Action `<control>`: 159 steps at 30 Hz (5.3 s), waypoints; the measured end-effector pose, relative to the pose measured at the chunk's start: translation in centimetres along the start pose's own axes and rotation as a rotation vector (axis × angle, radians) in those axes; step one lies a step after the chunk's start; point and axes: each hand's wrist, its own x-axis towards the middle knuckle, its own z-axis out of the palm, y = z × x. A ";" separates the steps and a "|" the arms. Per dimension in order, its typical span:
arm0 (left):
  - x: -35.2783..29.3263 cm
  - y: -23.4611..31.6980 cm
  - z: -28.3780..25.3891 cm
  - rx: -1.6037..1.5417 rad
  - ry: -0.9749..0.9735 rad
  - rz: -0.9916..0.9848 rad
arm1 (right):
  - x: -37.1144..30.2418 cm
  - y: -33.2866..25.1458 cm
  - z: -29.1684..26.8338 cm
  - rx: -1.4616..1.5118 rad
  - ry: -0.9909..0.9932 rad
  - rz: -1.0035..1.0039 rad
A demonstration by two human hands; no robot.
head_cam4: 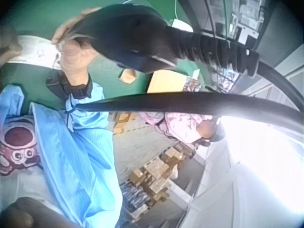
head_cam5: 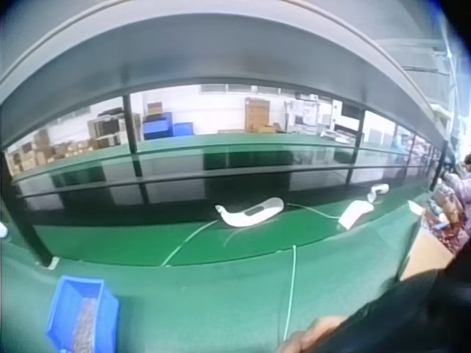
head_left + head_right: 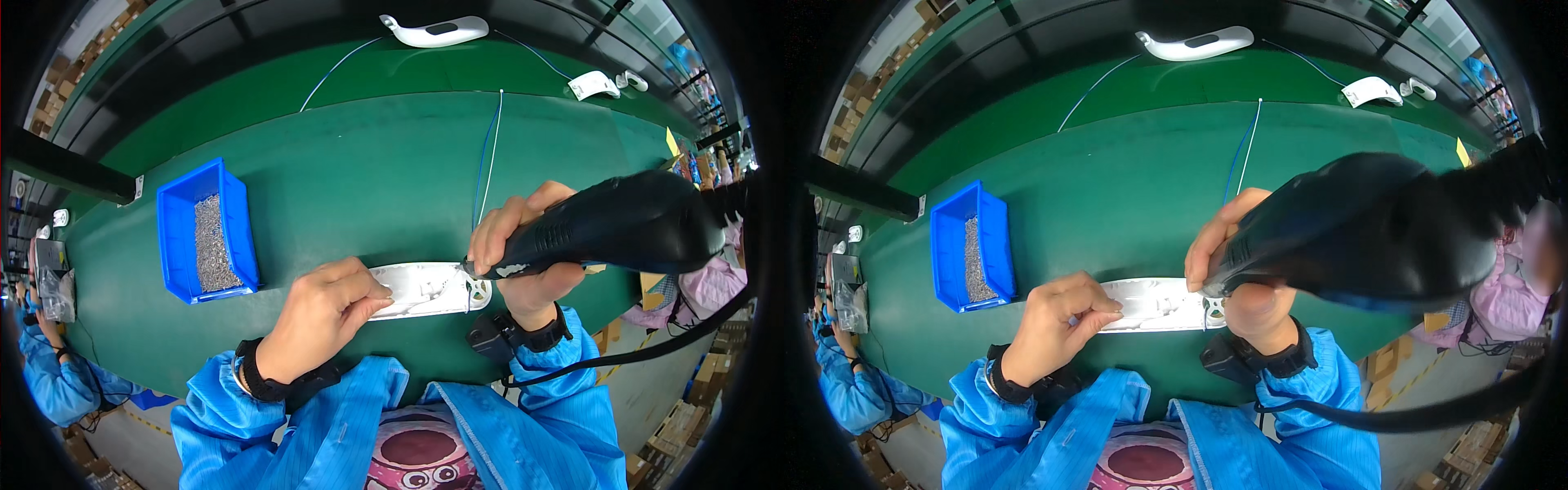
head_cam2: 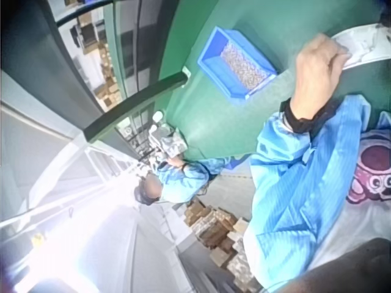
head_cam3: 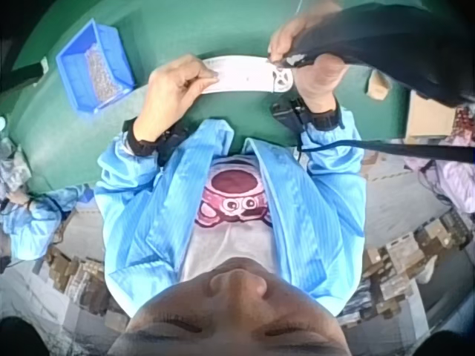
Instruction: Assemble white plastic housings using an electric screwdriver and screws at a manufacturing workbench.
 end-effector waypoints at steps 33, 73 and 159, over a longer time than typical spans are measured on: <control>0.9 -0.1 -0.1 0.202 0.133 0.244 | 0.4 0.8 1.7 0.157 -0.500 -0.235; 0.6 -2.5 -1.2 0.532 0.259 0.219 | 0.1 3.6 2.8 0.004 -0.404 -0.038; 13.5 -19.3 -20.4 0.956 0.086 -0.316 | 0.3 9.6 0.8 -0.150 0.037 -0.309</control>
